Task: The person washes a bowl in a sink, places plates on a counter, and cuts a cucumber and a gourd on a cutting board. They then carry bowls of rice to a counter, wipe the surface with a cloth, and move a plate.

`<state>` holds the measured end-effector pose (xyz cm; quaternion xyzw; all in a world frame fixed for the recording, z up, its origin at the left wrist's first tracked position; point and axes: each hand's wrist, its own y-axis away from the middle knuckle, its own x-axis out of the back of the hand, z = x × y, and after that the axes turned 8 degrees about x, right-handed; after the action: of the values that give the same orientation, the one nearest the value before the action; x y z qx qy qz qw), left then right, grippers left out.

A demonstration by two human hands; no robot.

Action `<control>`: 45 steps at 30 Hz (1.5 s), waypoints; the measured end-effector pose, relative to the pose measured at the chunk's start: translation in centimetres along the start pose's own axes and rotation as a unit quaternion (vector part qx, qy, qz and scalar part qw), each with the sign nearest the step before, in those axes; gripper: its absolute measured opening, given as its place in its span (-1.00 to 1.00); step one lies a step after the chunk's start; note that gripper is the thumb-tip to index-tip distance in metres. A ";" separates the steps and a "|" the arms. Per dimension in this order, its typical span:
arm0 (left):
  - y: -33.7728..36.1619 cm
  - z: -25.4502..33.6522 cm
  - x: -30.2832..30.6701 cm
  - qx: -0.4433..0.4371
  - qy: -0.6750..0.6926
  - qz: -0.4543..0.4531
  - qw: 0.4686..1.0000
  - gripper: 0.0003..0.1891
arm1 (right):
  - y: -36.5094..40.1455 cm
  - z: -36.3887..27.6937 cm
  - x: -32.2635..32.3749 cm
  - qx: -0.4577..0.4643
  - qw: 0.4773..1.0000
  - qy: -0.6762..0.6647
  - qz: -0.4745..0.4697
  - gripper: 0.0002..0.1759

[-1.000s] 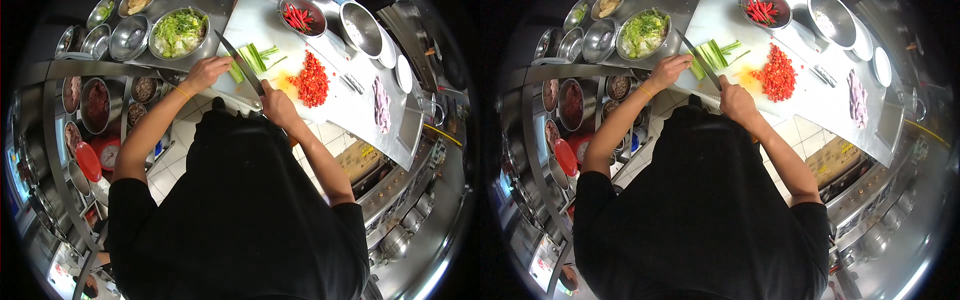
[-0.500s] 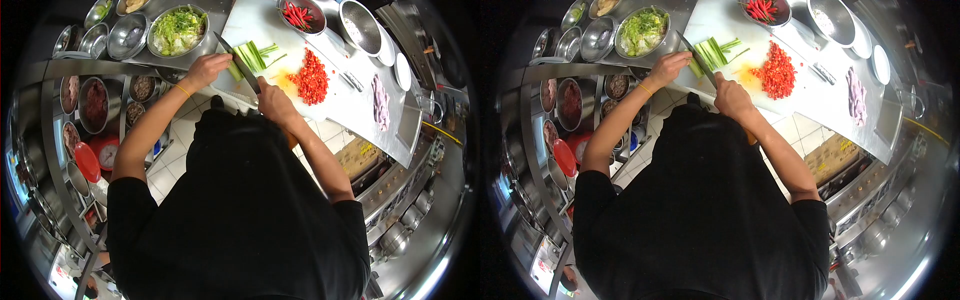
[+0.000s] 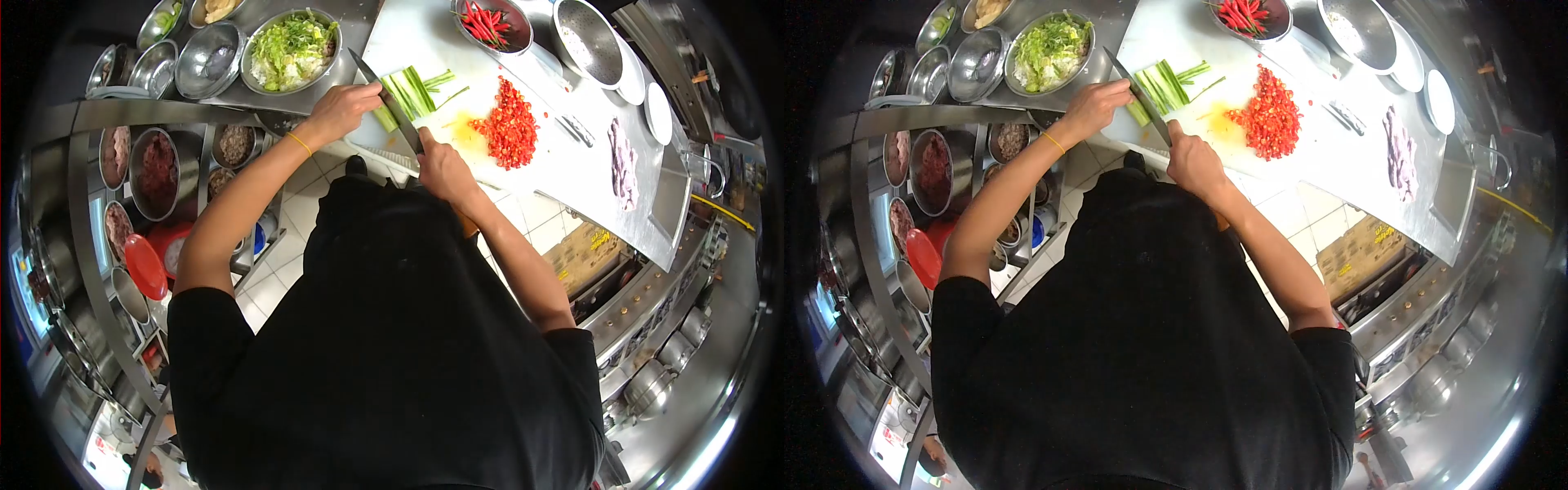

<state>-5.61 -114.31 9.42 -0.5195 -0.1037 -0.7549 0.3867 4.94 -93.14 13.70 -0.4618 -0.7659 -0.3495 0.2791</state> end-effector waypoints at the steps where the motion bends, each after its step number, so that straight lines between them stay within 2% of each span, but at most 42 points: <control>1: 0.0 0.2 0.1 0.000 0.007 0.003 1.000 -0.82 | -0.3 0.2 -0.1 0.013 1.000 -0.021 0.006 -0.69; 2: -0.1 0.3 0.3 -0.002 0.014 0.007 1.000 -0.82 | -0.5 0.7 0.2 0.011 1.000 -0.022 0.010 -0.69; 4: 0.2 -0.1 -0.1 -0.011 0.010 0.008 1.000 -0.84 | -0.5 1.8 1.1 0.023 0.991 -0.129 -0.031 -0.65; 8: 0.9 -0.3 -0.4 0.006 0.025 0.020 0.999 -0.84 | -0.3 1.9 1.1 0.071 0.994 -0.081 -0.013 -0.66; 12: 1.5 -0.3 -0.6 -0.008 0.023 0.050 0.998 -0.82 | 0.3 1.5 0.1 0.053 0.997 -0.062 0.001 -0.67; 14: 1.7 -0.4 -1.0 -0.020 0.001 0.092 0.996 -0.86 | 0.8 1.2 -0.2 0.038 0.998 -0.042 0.008 -0.60; 17: 1.7 -0.3 -1.2 -0.026 0.011 0.113 0.993 -0.87 | 1.3 1.0 0.0 0.029 0.999 -0.035 -0.005 -0.66; 23: 1.8 -0.6 -1.5 -0.023 0.021 0.097 0.995 -0.88 | 1.1 1.3 0.5 0.066 0.995 -0.070 0.002 -0.66; 29: 1.8 -0.6 -1.7 -0.025 0.019 0.111 0.993 -0.92 | -1.4 0.9 -0.5 0.061 0.992 -0.108 0.005 -0.62; 35: 2.0 -0.7 -1.5 -0.033 0.029 0.122 0.991 -0.99 | -0.3 0.7 0.4 0.025 0.988 -0.153 -0.027 -0.61; 39: 2.6 -0.3 -1.2 -0.034 0.023 0.131 0.991 -0.97 | 0.3 0.8 -0.6 0.004 0.988 -0.154 -0.034 -0.61; 41: 2.8 -0.4 -1.0 -0.033 0.018 0.126 0.991 -0.95 | -0.9 0.8 -1.4 0.054 0.993 -0.101 0.019 -0.60; 43: 3.6 -0.8 -0.7 -0.038 0.003 0.109 0.993 -0.97 | -1.6 1.6 -2.1 0.067 0.993 -0.094 0.036 -0.61; 45: 4.1 -0.6 -0.5 -0.040 -0.012 0.097 0.994 -0.91 | -1.6 2.0 -1.8 0.082 0.992 -0.083 0.050 -0.61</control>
<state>-3.15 -117.20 7.77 -0.5508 -0.0272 -0.7114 0.4355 4.04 -92.99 10.75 -0.5026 -0.7884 -0.2316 0.2686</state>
